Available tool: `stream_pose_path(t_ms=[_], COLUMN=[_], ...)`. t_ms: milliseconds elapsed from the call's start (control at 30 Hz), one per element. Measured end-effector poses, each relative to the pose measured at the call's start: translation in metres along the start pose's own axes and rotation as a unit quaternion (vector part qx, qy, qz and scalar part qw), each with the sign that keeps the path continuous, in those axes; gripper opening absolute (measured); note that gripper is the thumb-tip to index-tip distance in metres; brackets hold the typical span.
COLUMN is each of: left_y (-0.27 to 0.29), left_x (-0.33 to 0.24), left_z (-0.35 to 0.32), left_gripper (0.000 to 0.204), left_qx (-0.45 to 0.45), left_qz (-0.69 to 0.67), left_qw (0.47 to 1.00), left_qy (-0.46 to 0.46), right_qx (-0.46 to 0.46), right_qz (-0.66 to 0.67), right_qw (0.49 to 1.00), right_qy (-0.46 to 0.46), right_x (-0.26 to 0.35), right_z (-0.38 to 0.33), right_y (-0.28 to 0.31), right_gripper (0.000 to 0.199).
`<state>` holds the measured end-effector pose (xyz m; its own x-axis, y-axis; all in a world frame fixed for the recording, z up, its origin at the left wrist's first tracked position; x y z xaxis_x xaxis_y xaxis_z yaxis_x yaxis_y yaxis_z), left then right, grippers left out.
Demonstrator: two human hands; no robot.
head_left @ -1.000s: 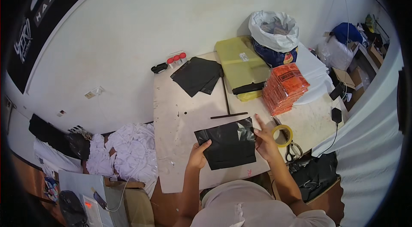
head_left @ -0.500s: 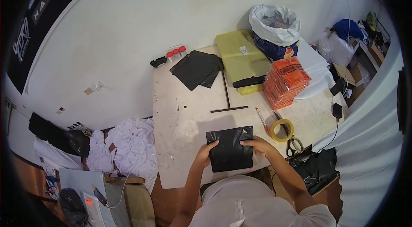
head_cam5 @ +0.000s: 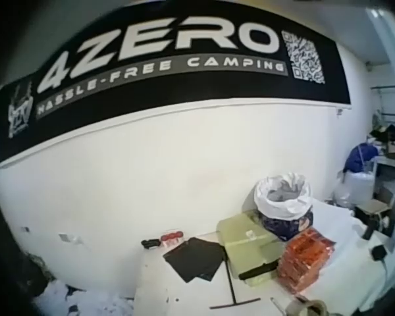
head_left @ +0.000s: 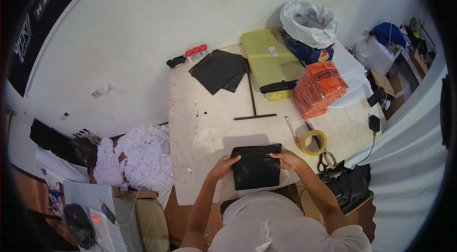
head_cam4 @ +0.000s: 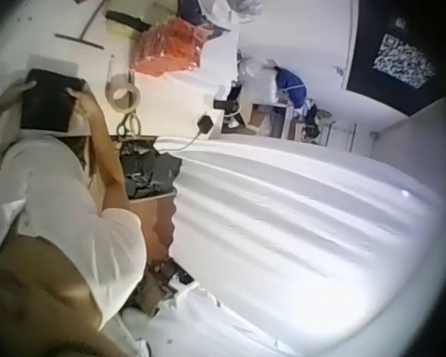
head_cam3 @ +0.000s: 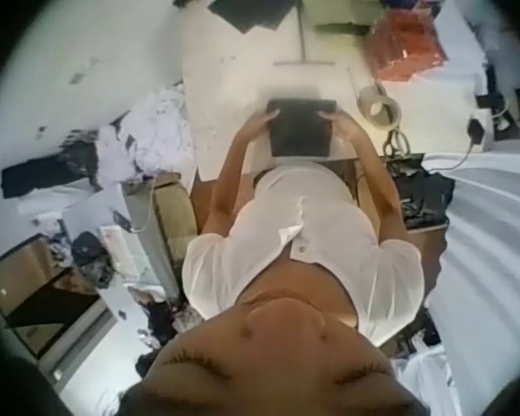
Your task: Packaging and labeling small black square items using tape, scissors, and a marker.
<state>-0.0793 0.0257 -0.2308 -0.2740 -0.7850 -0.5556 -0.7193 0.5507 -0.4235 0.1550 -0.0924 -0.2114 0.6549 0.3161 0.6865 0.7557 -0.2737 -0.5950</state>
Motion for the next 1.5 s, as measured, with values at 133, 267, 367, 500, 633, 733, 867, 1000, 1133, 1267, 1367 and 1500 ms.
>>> stream_pose_path(t_ms=[133, 267, 367, 500, 633, 733, 867, 1000, 1133, 1267, 1367, 1500], left_y=[0.025, 0.022, 0.018, 0.023, 0.022, 0.020, 0.021, 0.005, -0.009, -0.014, -0.018, -0.022], left_x=[0.011, 0.000, -0.011, -0.012, -0.017, -0.020, -0.013, -0.004, 0.018, 0.031, 0.040, 0.040], left_z=[0.010, -0.003, -0.014, -0.016, -0.018, -0.020, -0.022, -0.028, -0.023, -0.026, -0.025, -0.018], left_gripper=[0.020, 0.030, 0.035, 0.039, 0.037, 0.034, 0.024, 0.012, 0.019, 0.025, 0.029, 0.026], left_qx=[-0.047, 0.028, 0.062, 0.086, 0.092, 0.084, 0.057, 0.043, -0.121, -0.225, -0.240, -0.208], left_qz=[0.159, 0.226, 0.286, 0.279, 0.356, 0.393, 0.366, 0.236, 0.234, 0.203, 0.140, 0.049], left_qw=[0.980, 0.965, 0.950, 0.948, 0.922, 0.911, 0.924, 0.967, 0.954, 0.938, 0.938, 0.950], left_qy=[-0.110, -0.133, -0.110, -0.125, -0.120, -0.092, -0.094, -0.087, -0.143, -0.169, -0.208, -0.229], right_qx=[0.007, 0.064, 0.086, 0.121, 0.139, 0.134, 0.120, 0.112, 0.122, 0.105, 0.096, 0.044], right_qz=[-0.020, -0.096, -0.303, -0.333, -0.358, -0.381, -0.384, -0.382, -0.398, -0.432, -0.586, -0.640], right_qw=[1.000, 0.993, 0.943, 0.929, 0.914, 0.903, 0.900, 0.899, 0.887, 0.851, 0.704, 0.662], right_qy=[-0.006, 0.031, 0.106, 0.110, 0.127, 0.147, 0.169, 0.182, 0.200, 0.280, 0.390, 0.387], right_x=[-0.010, -0.001, 0.007, 0.014, 0.011, 0.006, 0.004, 0.001, 0.000, 0.007, 0.012, 0.007], right_z=[0.009, 0.006, 0.003, 0.001, 0.001, 0.002, 0.002, 0.002, 0.002, -0.009, -0.021, -0.027], right_y=[0.012, 0.015, 0.012, 0.007, 0.008, 0.010, 0.009, 0.014, 0.018, -0.006, -0.016, -0.018], right_gripper=[0.030, 0.025, 0.022, 0.032, 0.035, 0.034, 0.038, 0.037, 0.037, 0.035, 0.035, 0.031])
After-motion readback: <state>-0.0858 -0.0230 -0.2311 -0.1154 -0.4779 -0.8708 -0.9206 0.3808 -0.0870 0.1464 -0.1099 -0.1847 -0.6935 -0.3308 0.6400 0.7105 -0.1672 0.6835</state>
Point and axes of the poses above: each hand's wrist, its own z-axis towards the middle knuckle, its own y-axis out of the back of the hand, x = y × z, the point moved 2 cm from there along z, towards the middle knuckle, and after that the axes turned 13 degrees about y, right-handed, at the moved point
